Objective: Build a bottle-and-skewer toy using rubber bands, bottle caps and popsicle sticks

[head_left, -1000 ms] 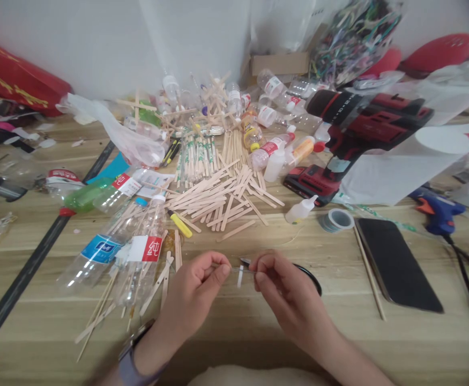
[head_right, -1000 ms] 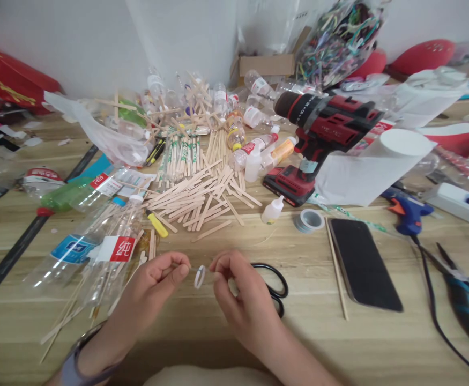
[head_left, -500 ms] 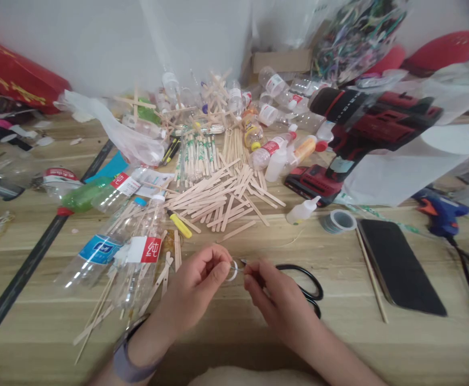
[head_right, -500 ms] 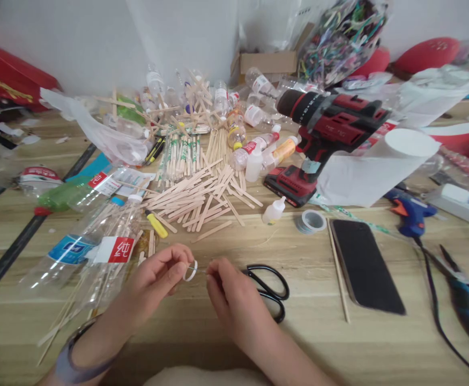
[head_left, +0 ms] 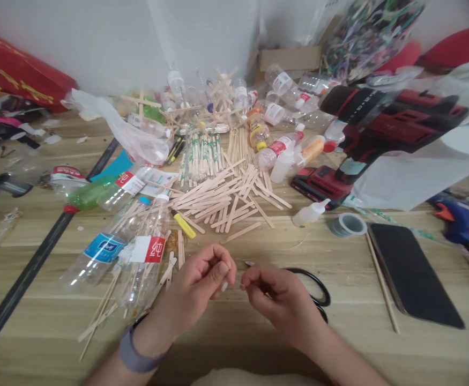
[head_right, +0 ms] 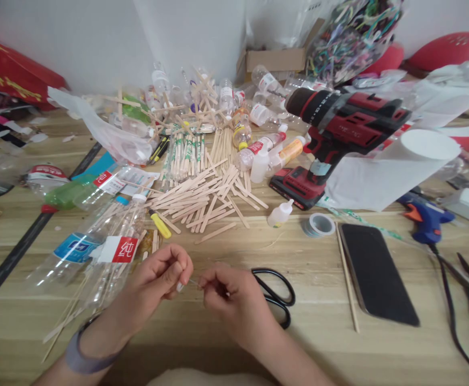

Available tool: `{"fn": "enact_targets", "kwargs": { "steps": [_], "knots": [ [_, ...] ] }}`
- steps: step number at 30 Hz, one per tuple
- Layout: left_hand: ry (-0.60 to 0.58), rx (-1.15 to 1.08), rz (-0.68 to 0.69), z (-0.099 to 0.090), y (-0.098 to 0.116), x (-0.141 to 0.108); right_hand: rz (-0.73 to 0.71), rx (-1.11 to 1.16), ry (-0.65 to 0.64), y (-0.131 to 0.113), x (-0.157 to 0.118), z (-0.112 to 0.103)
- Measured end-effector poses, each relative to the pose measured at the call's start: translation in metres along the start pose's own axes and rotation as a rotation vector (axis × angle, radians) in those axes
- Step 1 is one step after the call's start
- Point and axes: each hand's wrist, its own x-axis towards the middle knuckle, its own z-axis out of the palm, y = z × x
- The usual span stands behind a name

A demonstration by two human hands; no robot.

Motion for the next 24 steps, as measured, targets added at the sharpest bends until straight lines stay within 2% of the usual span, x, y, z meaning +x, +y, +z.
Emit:
{"fn": "enact_targets", "kwargs": {
  "steps": [3,7,11,15,19,24],
  "knots": [
    [-0.003,-0.032,-0.002,0.002,0.000,-0.001,0.139,0.282,-0.022,-0.001,-0.001,0.002],
    [-0.001,-0.094,-0.006,0.007,-0.001,-0.001,0.252,0.601,0.003,0.001,-0.004,0.009],
    [0.013,-0.059,0.086,0.009,0.000,0.001,0.359,0.836,0.024,0.003,-0.005,0.011],
    [0.053,0.018,0.116,0.010,-0.001,0.002,0.303,0.961,0.029,0.005,-0.004,0.011],
    [0.059,0.070,0.107,0.011,-0.002,0.001,0.212,0.968,0.121,0.008,-0.001,0.012],
    [0.054,0.048,0.093,0.015,-0.004,-0.001,0.228,1.049,0.126,0.008,0.000,0.016]
  ]
}}
